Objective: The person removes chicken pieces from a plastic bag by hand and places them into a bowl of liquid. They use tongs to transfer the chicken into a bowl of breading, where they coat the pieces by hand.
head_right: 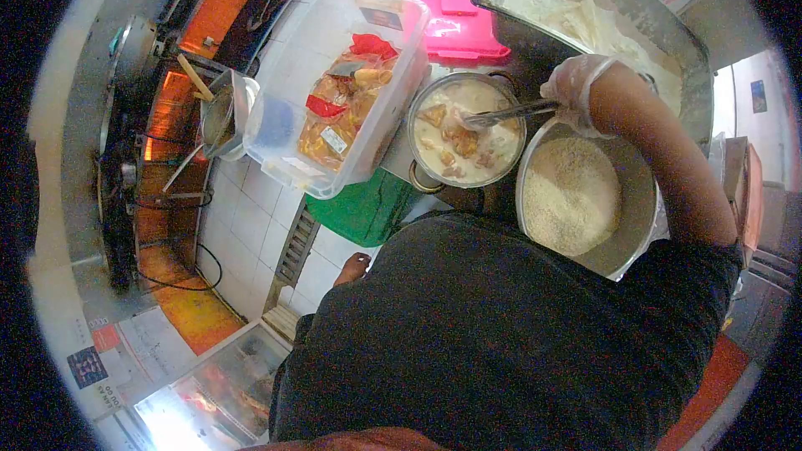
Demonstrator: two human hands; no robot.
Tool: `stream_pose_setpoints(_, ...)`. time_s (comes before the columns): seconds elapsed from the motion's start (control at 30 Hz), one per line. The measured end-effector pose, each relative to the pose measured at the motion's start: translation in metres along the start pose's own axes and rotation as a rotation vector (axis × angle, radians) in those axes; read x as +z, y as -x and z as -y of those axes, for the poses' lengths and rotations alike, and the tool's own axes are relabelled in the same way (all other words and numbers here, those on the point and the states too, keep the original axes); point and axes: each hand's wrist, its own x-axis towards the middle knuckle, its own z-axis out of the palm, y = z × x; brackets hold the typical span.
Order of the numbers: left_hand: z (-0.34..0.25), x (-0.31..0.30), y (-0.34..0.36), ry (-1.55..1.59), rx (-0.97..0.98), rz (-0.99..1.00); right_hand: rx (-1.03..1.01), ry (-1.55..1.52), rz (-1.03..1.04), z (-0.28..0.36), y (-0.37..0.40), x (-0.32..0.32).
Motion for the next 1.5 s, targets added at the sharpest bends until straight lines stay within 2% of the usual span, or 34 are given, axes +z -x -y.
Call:
stream_pose_setpoints(0.03,-0.002,-0.001,0.003,0.016,-0.052,0.036,0.006,-0.03,-0.03,-0.002,0.005,-0.003)
stream_pose_setpoints(0.1,-0.006,-0.002,0.006,-0.021,-0.05,-0.017,0.015,-0.085,-0.091,-0.002,0.013,-0.007)
stream_pose_setpoints(0.2,-0.018,-0.006,0.016,-0.026,-0.07,-0.012,0.008,0.004,-0.246,-0.002,0.014,0.007)
stream_pose_setpoints(0.4,-0.015,-0.008,0.01,-0.028,-0.013,-0.037,0.204,0.104,0.023,0.043,0.003,-0.017)
stream_pose_setpoints(0.53,0.007,0.004,-0.015,0.033,-0.029,-0.023,0.164,0.156,0.178,0.072,-0.029,0.011)
stream_pose_setpoints(0.6,-0.016,-0.004,-0.004,-0.04,-0.022,-0.01,0.146,0.1,0.225,0.075,-0.05,0.026)
stream_pose_setpoints(0.73,-0.006,0.005,-0.024,-0.013,-0.036,0.01,0.024,0.054,0.207,0.082,-0.07,0.056)
stream_pose_setpoints(0.8,-0.032,-0.005,-0.001,-0.048,-0.019,-0.005,0.03,0.053,0.217,0.085,-0.082,0.094)
stream_pose_setpoints(0.87,-0.042,-0.01,0.004,-0.071,-0.015,-0.016,0.008,0.048,0.265,0.084,-0.086,0.091)
stream_pose_setpoints(0.97,-0.036,-0.008,0.005,-0.014,-0.085,0.027,-0.138,0.148,0.206,0.071,-0.085,0.092)
stream_pose_setpoints(1.0,-0.031,-0.007,0.007,-0.048,-0.045,0.013,-0.195,0.194,0.232,0.069,-0.088,0.093)
stream_pose_setpoints(1.1,0.019,0.007,-0.02,-0.081,-0.035,0.051,-0.104,0.009,0.33,0.058,-0.086,0.071)
stream_pose_setpoints(1.13,0.029,0.009,-0.018,0.036,0.053,0.025,-0.037,-0.037,0.311,0.049,-0.083,0.07)
stream_pose_setpoints(1.23,0.039,0.015,-0.02,0.048,0.074,0.01,-0.05,-0.078,0.273,0.02,-0.07,0.057)
stream_pose_setpoints(1.33,-0.019,-0.005,0.023,-0.021,-0.045,0.036,0.034,-0.251,0.317,-0.001,-0.054,0.042)
stream_pose_setpoints(1.43,-0.027,-0.005,0.033,0.027,-0.13,0.068,0.105,-0.255,0.232,0.003,-0.025,0.009)
stream_pose_setpoints(1.5,-0.016,-0.004,0.026,-0.017,-0.069,0.048,0.091,-0.127,0.168,0.007,-0.022,0.001)
